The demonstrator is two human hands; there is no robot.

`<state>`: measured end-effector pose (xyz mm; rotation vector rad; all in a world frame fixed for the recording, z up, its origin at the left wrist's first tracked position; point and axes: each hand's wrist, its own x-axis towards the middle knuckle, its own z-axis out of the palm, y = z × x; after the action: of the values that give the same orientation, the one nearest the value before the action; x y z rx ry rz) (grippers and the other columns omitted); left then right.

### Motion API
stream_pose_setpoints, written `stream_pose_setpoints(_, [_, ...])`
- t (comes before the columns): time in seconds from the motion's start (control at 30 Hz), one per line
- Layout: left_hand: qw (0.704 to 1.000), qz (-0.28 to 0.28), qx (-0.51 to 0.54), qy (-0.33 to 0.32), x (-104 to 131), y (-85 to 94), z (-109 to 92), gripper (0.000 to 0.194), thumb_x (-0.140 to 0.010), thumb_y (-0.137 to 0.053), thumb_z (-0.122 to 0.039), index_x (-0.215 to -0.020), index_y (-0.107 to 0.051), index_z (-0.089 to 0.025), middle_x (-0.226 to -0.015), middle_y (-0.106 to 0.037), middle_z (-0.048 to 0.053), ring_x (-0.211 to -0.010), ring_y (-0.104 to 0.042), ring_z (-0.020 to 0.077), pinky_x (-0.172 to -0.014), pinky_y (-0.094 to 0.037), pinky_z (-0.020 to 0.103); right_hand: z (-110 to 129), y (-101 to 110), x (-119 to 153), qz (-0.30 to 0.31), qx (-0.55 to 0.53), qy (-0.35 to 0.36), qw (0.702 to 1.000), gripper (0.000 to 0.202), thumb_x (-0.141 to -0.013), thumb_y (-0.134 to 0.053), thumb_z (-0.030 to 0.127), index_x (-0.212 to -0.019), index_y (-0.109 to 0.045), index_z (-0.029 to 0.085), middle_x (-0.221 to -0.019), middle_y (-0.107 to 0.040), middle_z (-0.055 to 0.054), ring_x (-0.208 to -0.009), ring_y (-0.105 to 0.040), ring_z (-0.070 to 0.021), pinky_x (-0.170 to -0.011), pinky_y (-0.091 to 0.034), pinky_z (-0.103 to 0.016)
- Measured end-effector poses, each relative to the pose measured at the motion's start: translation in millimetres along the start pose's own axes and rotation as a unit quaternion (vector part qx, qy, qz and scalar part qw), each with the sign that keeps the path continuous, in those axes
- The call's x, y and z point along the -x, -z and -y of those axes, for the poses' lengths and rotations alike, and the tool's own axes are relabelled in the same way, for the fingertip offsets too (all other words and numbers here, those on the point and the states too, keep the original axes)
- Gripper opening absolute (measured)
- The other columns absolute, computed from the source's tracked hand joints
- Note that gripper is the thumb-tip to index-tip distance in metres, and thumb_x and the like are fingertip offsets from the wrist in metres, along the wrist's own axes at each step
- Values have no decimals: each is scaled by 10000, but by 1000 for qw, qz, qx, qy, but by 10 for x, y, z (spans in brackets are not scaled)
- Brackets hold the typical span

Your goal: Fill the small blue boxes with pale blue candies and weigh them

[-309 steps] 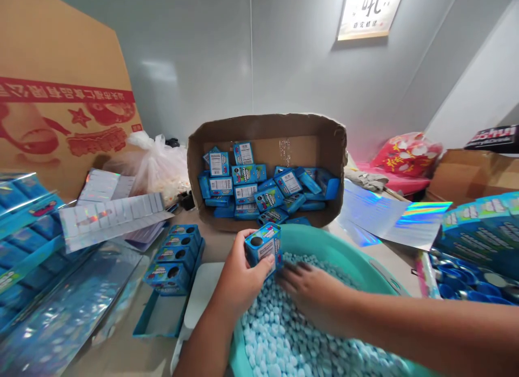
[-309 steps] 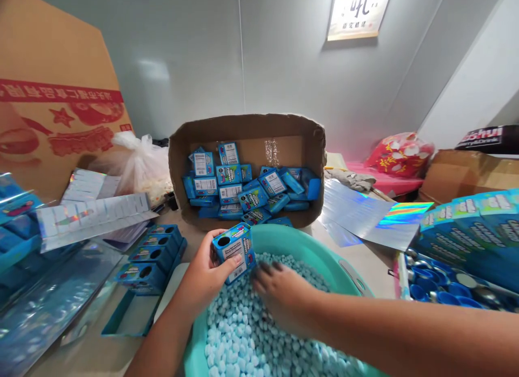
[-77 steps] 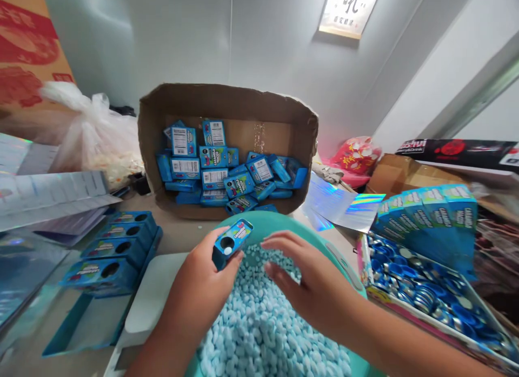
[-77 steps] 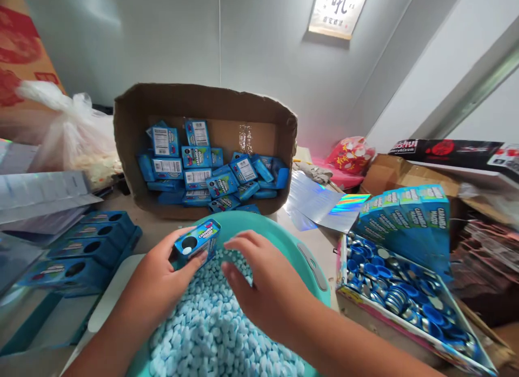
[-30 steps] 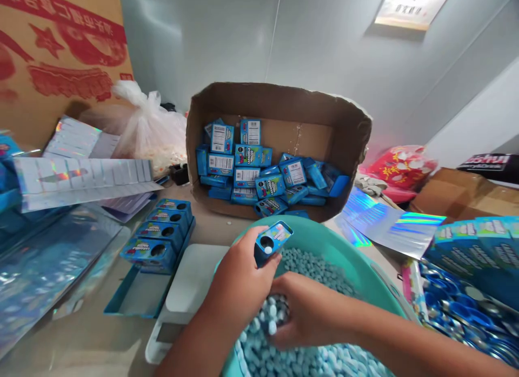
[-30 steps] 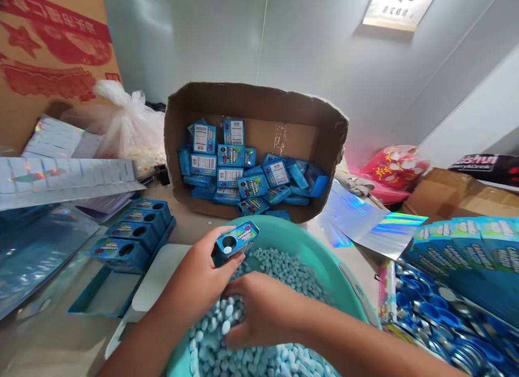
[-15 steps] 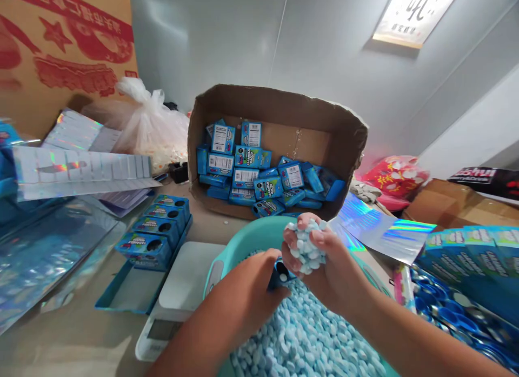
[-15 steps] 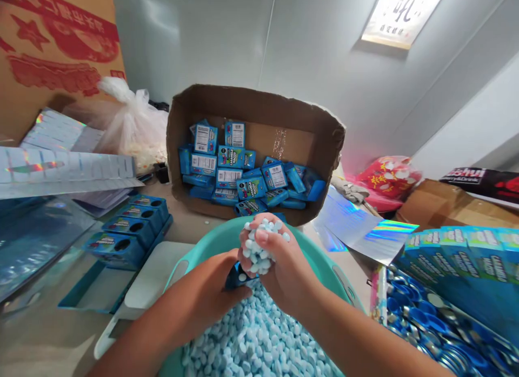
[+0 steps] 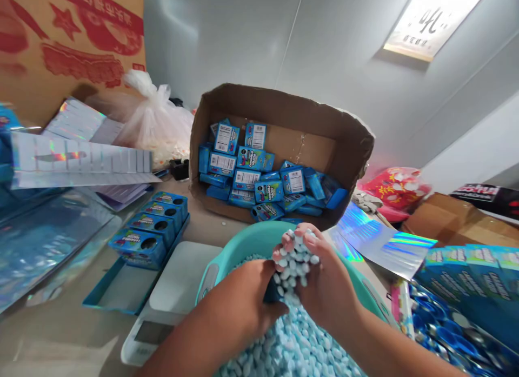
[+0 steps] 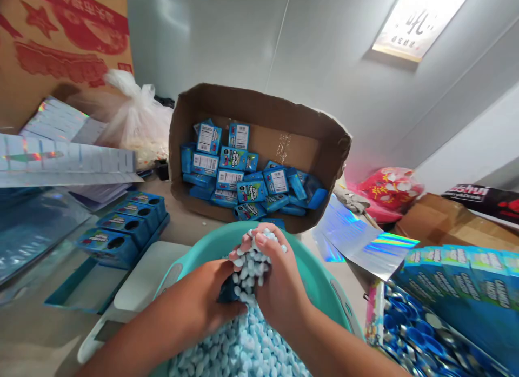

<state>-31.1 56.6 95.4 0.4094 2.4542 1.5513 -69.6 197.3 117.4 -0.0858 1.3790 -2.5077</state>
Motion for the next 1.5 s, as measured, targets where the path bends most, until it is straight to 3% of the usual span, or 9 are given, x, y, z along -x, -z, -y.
stream_pose_setpoints(0.13, [1000,-8,-15,-17,-3,4,29,591,-783,-719,-179,-1355,-603,-269,-1288,-686,64,-1208,-617,316,-1057,-444,385,-5,3,-5,22,-10,4,1000,209,-786,-739,326,-716,-567,229,-708,-613,26,-723,-654,-176,-660,-517,-279])
stream_pose_setpoints(0.33, [999,-20,-24,-22,-19,0,39,585,-806,-695,-198,-1365,-581,-328,-1302,-677,22,-1200,-623,296,-1039,-460,374,-29,1,-35,40,3,19,999,215,-797,-717,328,-664,-588,219,-687,-594,24,-741,-642,-187,-778,-516,-324])
stream_pose_setpoints(0.47, [999,-21,-30,6,-24,-22,27,536,-798,-686,-204,-1324,-614,-285,-1268,-692,58,-1164,-635,324,-1030,-462,406,-54,8,-32,72,17,30,997,257,-814,-701,353,-635,-579,215,-675,-595,15,-795,-647,-206,-826,-507,-342])
stream_pose_setpoints(0.7, [1000,-16,-19,5,-23,-48,17,416,-760,-668,-138,-1138,-712,-306,-1011,-752,-4,-926,-699,250,-817,-495,297,-124,65,56,63,41,27,997,310,-912,-612,406,-660,-598,226,-466,-523,31,-771,-672,-210,-917,-483,-368])
stream_pose_setpoints(0.77, [999,-10,-33,10,-22,-41,9,401,-767,-671,-157,-1147,-710,-279,-1014,-751,14,-911,-698,253,-810,-494,299,-135,68,61,76,39,30,996,284,-912,-612,392,-685,-610,221,-509,-586,22,-743,-681,-202,-937,-478,-375])
stream_pose_setpoints(0.97, [996,-23,-78,45,-25,-51,48,576,-789,-704,-294,-1353,-588,-273,-1342,-659,70,-1221,-612,337,-1014,-465,401,-126,79,-40,86,16,41,995,222,-923,-608,354,-763,-637,204,-736,-694,-15,-825,-704,-222,-882,-517,-369])
stream_pose_setpoints(1.1, [996,-28,-70,41,-13,-27,31,559,-794,-677,-252,-1347,-592,-258,-1296,-679,72,-1181,-632,329,-973,-489,415,-71,100,-67,117,4,12,993,208,-937,-599,399,-870,-660,212,-777,-725,-36,-862,-719,-253,-880,-531,-407])
stream_pose_setpoints(1.33, [996,-74,-48,0,-48,-3,-5,343,-791,-629,-183,-1115,-713,-255,-1139,-743,12,-1053,-682,241,-936,-506,328,-28,126,-15,168,41,80,982,212,-978,-568,420,-1059,-657,246,-942,-744,-46,-958,-712,-260,-984,-492,-475])
stream_pose_setpoints(1.5, [993,-101,-34,39,-70,-20,36,484,-802,-673,-310,-1275,-655,-208,-1236,-710,80,-1161,-647,295,-1018,-487,389,19,180,56,174,190,113,960,219,-1004,-550,412,-1168,-640,297,-1175,-718,-46,-1180,-640,-243,-1054,-456,-434])
